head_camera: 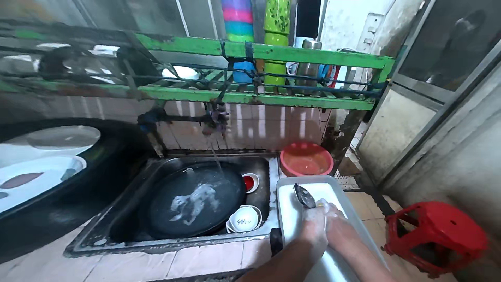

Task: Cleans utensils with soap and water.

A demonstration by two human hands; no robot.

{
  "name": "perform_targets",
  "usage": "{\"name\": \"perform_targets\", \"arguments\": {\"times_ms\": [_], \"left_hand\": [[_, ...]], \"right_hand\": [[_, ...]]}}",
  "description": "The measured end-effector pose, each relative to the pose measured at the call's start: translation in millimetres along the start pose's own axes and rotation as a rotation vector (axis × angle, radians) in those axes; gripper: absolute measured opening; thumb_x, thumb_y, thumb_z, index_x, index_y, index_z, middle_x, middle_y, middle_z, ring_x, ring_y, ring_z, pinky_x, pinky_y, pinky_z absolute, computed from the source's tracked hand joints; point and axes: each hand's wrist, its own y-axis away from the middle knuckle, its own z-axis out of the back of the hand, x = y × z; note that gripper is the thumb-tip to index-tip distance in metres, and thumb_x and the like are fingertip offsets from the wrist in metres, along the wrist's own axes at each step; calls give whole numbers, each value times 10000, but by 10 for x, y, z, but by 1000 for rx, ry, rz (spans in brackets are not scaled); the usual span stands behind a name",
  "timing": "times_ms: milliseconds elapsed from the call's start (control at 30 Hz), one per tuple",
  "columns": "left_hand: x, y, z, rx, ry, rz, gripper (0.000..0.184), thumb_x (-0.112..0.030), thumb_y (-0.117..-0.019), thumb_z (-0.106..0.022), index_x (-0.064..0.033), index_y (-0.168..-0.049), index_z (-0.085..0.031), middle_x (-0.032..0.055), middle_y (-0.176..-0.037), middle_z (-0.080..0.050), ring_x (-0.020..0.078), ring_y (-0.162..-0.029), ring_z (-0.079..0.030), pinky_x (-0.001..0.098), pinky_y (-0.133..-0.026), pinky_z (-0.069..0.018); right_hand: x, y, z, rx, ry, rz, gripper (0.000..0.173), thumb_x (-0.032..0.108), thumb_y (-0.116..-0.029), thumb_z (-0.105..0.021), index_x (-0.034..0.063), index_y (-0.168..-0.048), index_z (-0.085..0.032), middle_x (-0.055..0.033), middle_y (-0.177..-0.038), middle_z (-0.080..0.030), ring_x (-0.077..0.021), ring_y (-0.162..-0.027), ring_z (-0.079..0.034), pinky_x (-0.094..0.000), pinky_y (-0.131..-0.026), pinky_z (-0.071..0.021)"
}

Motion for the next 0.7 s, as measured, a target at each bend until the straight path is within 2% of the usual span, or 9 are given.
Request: {"name": "perform_targets", "arguments": {"times_ms": [67,167,200,267,333,433,533,600,700], "left_hand": [[-37,49,5,-11,-34,2,263,-96,-1012,-607,40,-1236,-577,170,-1103,-652,223,-995,-642,365,-855,-545],[-80,46,55,60,-111,-56,368,-57,-972,-652,47,-1296,-513,173,-1070,-619,206,-901,-623,343,-783,-544],[-56,-15,100,104,-196,-104,399,-86,-969,-668,50,-1309,-509,177,-1103,-620,205,-935,-633,346,-816,-551],[-8,-175,214,175,-434,-224,473,-204,-957,-702,48,-1321,-537,216,-1275,-597,260,-1163,-605,404,-1004,-511],[-63,-220,316,258,-610,-249,513,-298,-984,-667,52,-1345,-566,256,-1404,-524,330,-1326,-499,471,-1130,-402],[-81,-222,452,439,-406,-185,412,-310,-1012,-638,13,-1266,-620,132,-1149,-685,165,-1048,-664,363,-952,-547],[-160,-178,586,762,-250,-208,424,-212,-971,-584,-7,-1339,-628,97,-1287,-675,155,-1170,-636,347,-1029,-513],[-222,-133,573,789,-188,-220,328,-132,-923,-575,3,-1203,-677,94,-1178,-705,155,-1072,-663,340,-958,-545],[-322,-61,508,616,-29,-178,237,-71,-1009,-491,37,-1106,-679,114,-1022,-734,174,-942,-696,338,-878,-565]], "right_hand": [[1,14,-18,-73,-58,-42,552,311,-993,-573,71,-1484,-499,-179,-1451,-567,-340,-1322,-570,-524,-1085,-468],[-117,-44,6,-62,-183,-11,608,317,-939,-676,58,-1465,-513,-193,-1373,-624,-353,-1253,-621,-562,-1059,-479],[-171,-51,38,-46,-246,22,614,299,-919,-714,29,-1439,-533,-207,-1354,-632,-352,-1257,-616,-558,-1077,-465],[-210,14,159,0,-446,51,602,193,-864,-773,-30,-1379,-554,-212,-1307,-639,-293,-1236,-609,-470,-1089,-459],[-188,125,257,92,-658,17,592,45,-808,-784,-25,-1343,-540,-153,-1203,-649,-192,-1097,-638,-368,-977,-522],[-180,242,331,279,-745,32,603,-15,-779,-770,-3,-1334,-533,-93,-1120,-663,-123,-984,-657,-317,-881,-555],[-174,295,317,401,-814,125,580,30,-763,-806,35,-1290,-562,-20,-1082,-685,-63,-976,-662,-270,-878,-567],[-138,328,298,423,-859,143,542,53,-784,-809,56,-1271,-571,9,-1063,-687,-49,-966,-662,-258,-874,-569],[-219,292,262,452,-877,137,643,87,-801,-809,69,-1368,-504,-8,-1104,-693,-71,-971,-683,-278,-868,-587]]}}
